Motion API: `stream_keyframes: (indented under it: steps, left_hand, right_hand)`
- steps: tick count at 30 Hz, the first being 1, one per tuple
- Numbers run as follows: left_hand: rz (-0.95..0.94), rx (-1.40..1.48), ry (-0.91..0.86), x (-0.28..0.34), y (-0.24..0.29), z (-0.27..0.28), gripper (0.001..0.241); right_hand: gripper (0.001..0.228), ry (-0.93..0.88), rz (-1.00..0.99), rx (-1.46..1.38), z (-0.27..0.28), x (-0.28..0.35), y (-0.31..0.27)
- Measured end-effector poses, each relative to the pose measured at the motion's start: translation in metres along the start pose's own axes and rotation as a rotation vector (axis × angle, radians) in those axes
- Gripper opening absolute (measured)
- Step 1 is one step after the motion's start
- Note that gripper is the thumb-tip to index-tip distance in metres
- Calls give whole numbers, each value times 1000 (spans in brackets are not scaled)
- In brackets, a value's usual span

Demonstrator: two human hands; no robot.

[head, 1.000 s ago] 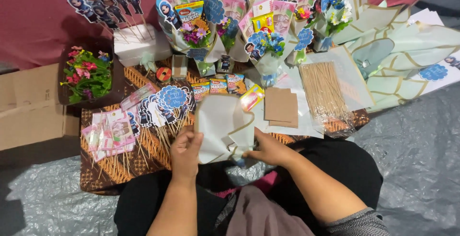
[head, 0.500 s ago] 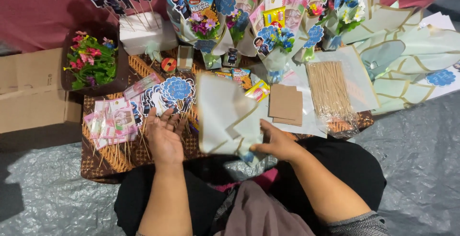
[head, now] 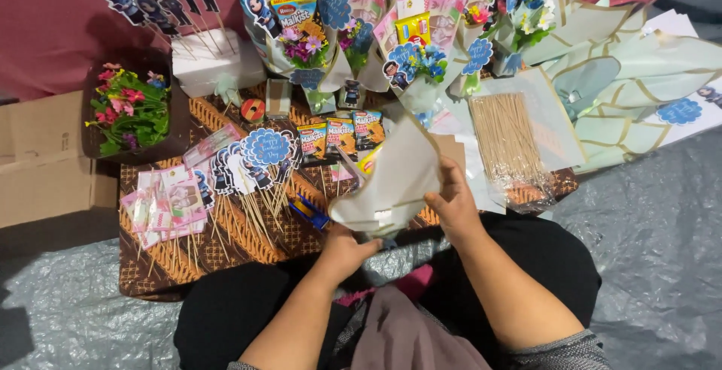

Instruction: Assembling a decorative bouquet by folding wrapping paper and securing it with tape.

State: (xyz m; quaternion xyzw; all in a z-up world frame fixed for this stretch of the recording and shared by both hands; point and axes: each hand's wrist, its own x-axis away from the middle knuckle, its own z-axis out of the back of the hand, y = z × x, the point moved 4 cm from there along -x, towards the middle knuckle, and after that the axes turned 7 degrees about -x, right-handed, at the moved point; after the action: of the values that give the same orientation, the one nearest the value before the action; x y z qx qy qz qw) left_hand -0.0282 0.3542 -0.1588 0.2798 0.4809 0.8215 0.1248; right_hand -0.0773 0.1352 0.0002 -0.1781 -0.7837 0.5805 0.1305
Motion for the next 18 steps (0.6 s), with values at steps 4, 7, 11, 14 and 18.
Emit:
stream_keyframes:
  steps: [4, 7, 11, 14, 18]
  left_hand:
    - [-32, -90, 32, 12, 37, 20, 69]
    - [-258, 187, 89, 16, 58, 26, 72]
    - [-32, 475, 65, 1, 14, 13, 71]
    - [-24, 649, 32, 6, 24, 17, 69]
    - [17, 660, -13, 11, 31, 17, 62]
  right_hand:
    - [21, 220, 246, 89, 35, 5, 13]
    - [11, 273, 439, 9, 41, 7, -10]
    - [23, 159, 324, -12, 37, 1, -11]
    - [31, -5, 9, 110, 19, 5, 19]
    - [69, -184, -283, 337, -5, 23, 74]
